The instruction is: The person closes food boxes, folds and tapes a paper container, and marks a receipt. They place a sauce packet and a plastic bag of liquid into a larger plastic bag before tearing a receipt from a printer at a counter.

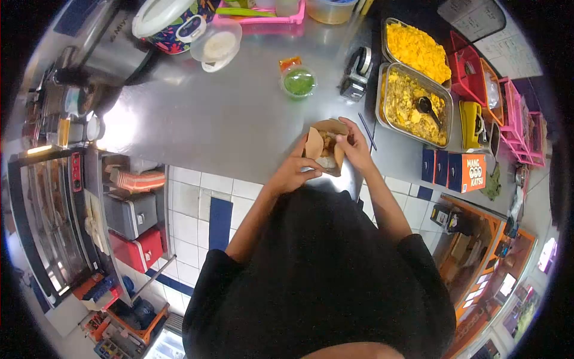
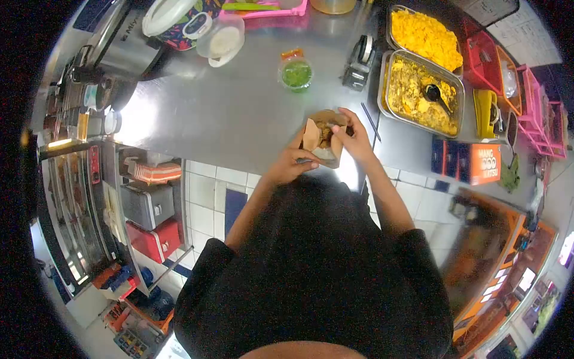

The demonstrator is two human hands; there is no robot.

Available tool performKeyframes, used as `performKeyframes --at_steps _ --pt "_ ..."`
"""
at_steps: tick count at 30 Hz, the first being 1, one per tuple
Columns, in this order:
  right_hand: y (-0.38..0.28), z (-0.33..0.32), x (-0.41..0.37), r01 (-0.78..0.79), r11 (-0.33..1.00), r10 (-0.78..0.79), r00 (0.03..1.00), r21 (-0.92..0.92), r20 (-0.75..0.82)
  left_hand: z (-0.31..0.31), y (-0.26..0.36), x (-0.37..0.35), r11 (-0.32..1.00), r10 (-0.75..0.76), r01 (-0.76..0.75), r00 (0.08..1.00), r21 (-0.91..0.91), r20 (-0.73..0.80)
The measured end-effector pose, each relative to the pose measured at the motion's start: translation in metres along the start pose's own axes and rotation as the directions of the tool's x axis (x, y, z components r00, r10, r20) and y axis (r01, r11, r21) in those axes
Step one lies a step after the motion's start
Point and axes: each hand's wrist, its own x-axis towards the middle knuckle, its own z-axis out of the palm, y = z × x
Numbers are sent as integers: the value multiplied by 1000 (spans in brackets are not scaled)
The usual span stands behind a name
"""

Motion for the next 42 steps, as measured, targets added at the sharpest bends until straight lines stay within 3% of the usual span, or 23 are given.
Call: performKeyframes --at_steps 3,5,6,8,9,10,12,15,17,18,20,21,22,25,27,29,31,32,33,35,39,42 --pt "8 17 -10 75 996 -81 989 -53 -125 -3 5 0 1000 23 -23 996 -8 82" --pt "1 24 -10 48 970 -98 974 -238 -204 0 4 -4 976 117 -105 992 191 -50" --pt "1 25 -8 82 942 -165 958 -324 -235 2 10 -6 975 121 -111 992 192 -42" --pt "1 24 -13 107 908 -225 940 -406 -255 7 22 -10 893 198 -124 972 432 -129" --pt "-5 26 -16 128 865 -282 924 -485 -260 6 21 -10 892 200 -128 972 434 -126" --pt "-11 26 -18 128 866 -282 923 -484 -260 6 20 -9 829 168 -121 985 545 -37" --pt "-21 26 -21 310 577 -511 859 -756 -38 7 20 -8 752 122 -121 992 648 43" --pt "-27 24 -28 364 592 -497 867 -718 30 8 20 -2 849 74 -49 997 526 -26" --pt "-30 21 -34 378 574 -493 868 -727 62 12 6 -1 975 71 -34 984 220 -162" --pt "-33 20 -37 388 556 -485 870 -735 92 18 4 -1 975 71 -35 985 221 -160" --pt "-38 20 -41 370 534 -482 872 -760 87 30 0 -3 971 135 -46 915 235 -379" --pt "-40 20 -45 353 510 -477 875 -784 84 28 3 -2 971 134 -46 918 236 -373" --pt "-41 22 -50 347 514 -476 876 -784 76 25 6 -1 940 165 -16 896 340 -412" --pt "-34 27 -66 247 632 -374 927 -734 -10 16 24 -5 868 207 54 865 494 -457" --pt "-16 32 -74 109 732 -216 973 -672 -77 18 30 -15 836 208 96 856 540 -474" --pt "-17 34 -77 133 698 -213 977 -703 -26 23 32 -27 715 272 -12 926 699 -263" --pt "-48 40 -69 72 577 -161 987 -813 -27 25 32 -31 704 294 1 910 710 -293" --pt "-55 36 -61 110 613 -177 984 -782 0 24 31 -33 691 323 5 892 723 -315" --pt "-51 26 -51 214 614 -222 971 -760 94 23 32 -34 689 316 10 896 725 -313" --pt "-62 16 -37 263 594 -101 962 -760 254 21 36 -31 639 337 65 872 767 -354" --pt "-46 22 -26 332 666 -89 925 -668 370 15 33 -20 744 313 77 838 664 -448" --pt "-17 33 -27 143 907 -49 970 -397 237 9 34 -18 844 252 50 842 533 -477"
